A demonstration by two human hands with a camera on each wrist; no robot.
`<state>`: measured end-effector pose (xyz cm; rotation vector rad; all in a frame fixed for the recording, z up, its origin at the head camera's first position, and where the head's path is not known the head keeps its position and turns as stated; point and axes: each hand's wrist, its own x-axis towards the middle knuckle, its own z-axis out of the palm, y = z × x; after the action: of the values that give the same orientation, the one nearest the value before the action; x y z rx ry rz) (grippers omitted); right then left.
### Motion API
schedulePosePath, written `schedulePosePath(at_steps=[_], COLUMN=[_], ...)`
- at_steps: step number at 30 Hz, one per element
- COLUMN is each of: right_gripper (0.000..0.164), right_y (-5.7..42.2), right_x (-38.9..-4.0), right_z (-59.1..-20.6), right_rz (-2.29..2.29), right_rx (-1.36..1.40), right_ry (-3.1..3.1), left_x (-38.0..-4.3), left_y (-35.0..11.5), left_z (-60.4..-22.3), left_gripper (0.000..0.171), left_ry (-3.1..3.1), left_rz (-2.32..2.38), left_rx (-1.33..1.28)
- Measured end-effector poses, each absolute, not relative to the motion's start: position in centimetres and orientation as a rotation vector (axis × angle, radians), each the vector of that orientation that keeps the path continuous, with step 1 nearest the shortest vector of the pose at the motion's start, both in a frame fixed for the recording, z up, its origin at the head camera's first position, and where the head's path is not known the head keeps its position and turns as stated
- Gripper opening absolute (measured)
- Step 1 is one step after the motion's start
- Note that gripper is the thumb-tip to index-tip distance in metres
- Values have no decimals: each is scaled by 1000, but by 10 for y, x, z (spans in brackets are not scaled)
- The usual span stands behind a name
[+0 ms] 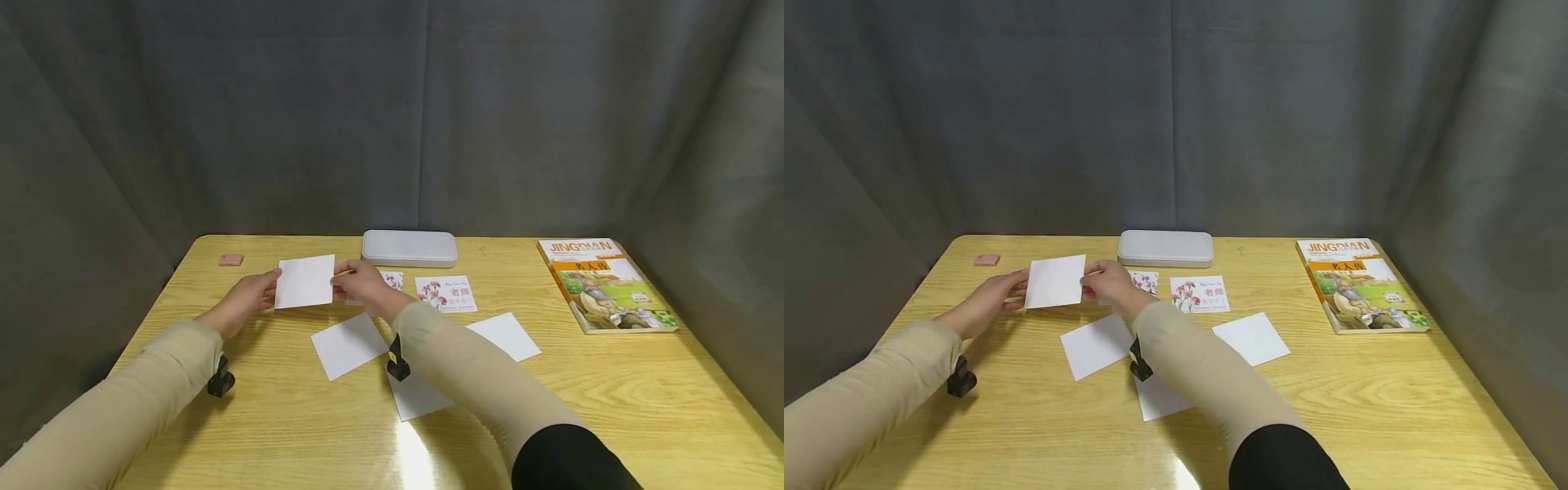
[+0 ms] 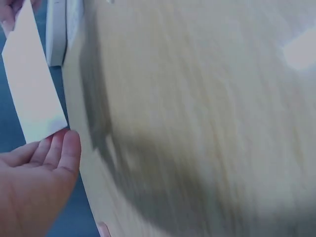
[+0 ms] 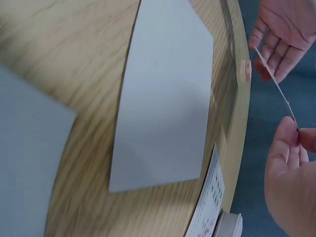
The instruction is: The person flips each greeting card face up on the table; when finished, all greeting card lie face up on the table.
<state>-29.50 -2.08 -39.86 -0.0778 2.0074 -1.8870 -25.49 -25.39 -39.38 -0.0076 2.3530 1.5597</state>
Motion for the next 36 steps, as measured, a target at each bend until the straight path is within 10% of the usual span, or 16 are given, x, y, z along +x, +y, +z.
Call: schedulePosePath(at_steps=[36], right_gripper=[14], right_y=[4], right_x=[-300], right_z=[-404], right_rz=[-1900], right_rx=[-120], right_ry=[1953], left_x=[-259], left_y=[-245], left_z=[-395], left_gripper=[32], left_ry=[2277], left_rz=[1925], left_rx=[-92])
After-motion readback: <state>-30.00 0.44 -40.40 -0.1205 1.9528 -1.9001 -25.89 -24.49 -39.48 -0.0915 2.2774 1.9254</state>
